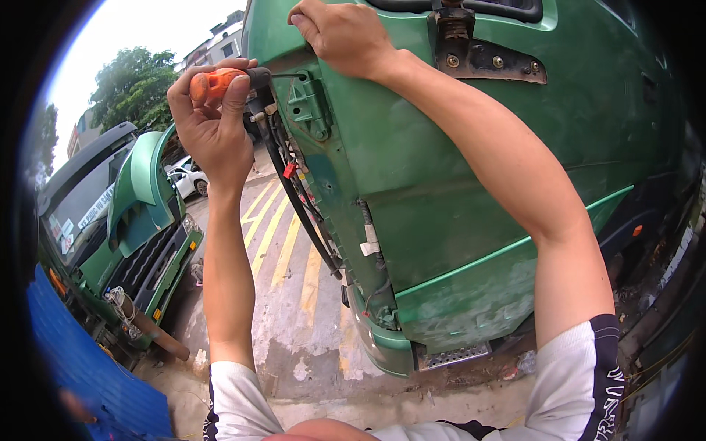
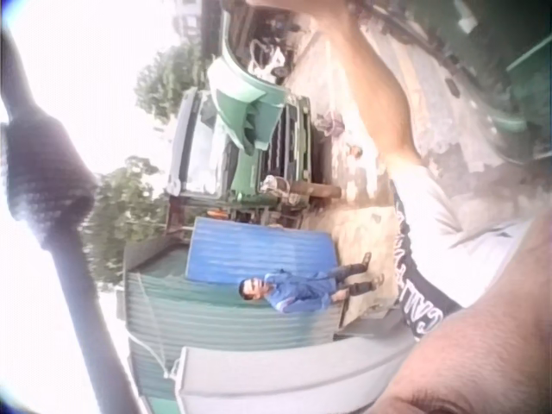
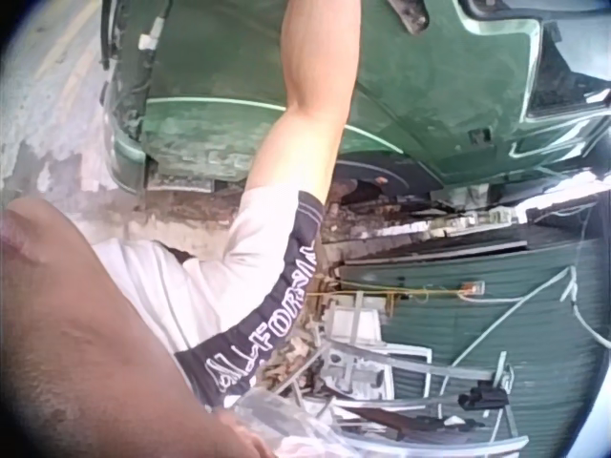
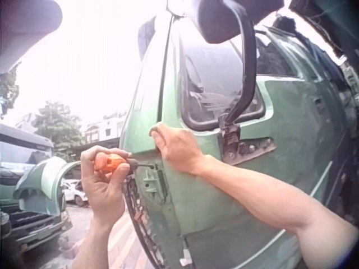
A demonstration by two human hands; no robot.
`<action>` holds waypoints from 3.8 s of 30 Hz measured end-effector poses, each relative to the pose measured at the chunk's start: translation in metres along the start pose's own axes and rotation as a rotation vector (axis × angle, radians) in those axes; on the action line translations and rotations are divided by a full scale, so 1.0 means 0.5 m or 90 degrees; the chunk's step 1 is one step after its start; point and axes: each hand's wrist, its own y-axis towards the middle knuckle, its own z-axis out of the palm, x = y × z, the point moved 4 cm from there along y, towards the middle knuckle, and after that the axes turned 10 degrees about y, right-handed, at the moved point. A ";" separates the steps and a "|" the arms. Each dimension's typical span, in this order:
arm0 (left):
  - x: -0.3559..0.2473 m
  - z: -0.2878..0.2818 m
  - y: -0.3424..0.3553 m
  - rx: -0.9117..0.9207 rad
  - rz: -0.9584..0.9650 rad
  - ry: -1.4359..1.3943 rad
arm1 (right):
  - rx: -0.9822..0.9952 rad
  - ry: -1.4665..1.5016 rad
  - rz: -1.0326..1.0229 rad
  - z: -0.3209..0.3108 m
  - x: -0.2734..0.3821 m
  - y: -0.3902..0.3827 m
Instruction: The person works on the exterior body of a green truck cab, using a screwdriver and a power impact wrench to remove and secure bolts on the front panel and hinge area while another person assists.
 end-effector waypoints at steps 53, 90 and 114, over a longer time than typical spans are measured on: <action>-0.009 0.017 0.014 0.058 0.224 0.014 | -0.050 0.025 -0.020 -0.022 -0.009 -0.018; 0.054 0.003 -0.006 0.103 0.119 -0.014 | -0.075 0.112 -0.086 -0.041 -0.003 -0.023; -0.025 0.002 0.053 0.114 0.093 0.122 | -0.001 -0.013 -0.070 -0.027 0.029 -0.014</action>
